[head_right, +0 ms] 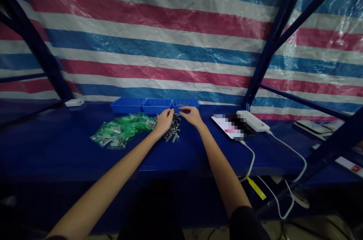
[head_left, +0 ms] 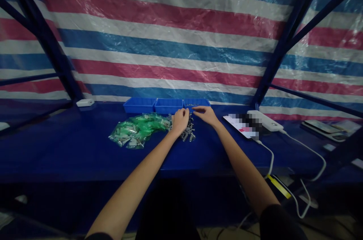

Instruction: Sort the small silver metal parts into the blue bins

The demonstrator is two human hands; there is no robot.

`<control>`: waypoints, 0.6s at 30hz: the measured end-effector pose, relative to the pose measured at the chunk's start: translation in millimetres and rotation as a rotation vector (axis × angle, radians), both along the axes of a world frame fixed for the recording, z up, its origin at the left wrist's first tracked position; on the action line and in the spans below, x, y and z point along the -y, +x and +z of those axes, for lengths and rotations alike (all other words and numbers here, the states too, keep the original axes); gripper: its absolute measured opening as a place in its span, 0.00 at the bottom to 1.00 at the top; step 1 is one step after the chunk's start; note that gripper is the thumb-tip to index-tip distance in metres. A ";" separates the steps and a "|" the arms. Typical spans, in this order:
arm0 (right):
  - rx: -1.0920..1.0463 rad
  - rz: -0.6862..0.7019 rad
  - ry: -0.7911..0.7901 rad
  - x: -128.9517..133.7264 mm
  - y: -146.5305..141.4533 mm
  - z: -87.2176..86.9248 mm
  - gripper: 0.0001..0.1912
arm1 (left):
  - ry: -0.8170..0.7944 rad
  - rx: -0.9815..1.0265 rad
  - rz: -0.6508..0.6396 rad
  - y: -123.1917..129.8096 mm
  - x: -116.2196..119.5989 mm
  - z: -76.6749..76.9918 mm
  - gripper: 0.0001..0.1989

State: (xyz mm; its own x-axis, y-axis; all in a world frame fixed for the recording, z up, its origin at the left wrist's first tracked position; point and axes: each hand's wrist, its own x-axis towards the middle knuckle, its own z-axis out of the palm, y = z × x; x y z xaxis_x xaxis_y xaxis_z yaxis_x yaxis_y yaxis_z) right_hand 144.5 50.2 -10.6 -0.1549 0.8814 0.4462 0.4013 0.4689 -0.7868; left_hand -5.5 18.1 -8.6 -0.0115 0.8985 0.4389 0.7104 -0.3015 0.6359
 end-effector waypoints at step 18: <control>0.398 -0.131 -0.162 11.0 -3.3 -10.3 0.09 | 0.026 -0.580 -0.154 0.4 3.6 -14.3 0.12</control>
State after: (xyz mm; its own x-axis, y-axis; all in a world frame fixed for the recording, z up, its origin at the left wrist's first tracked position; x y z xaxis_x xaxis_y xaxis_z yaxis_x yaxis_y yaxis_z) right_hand 141.3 39.2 -20.9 -0.1694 0.9586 0.2290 0.7353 0.2776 -0.6183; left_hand -5.2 14.5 -22.9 0.3657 0.8598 0.3563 0.8863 -0.4386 0.1486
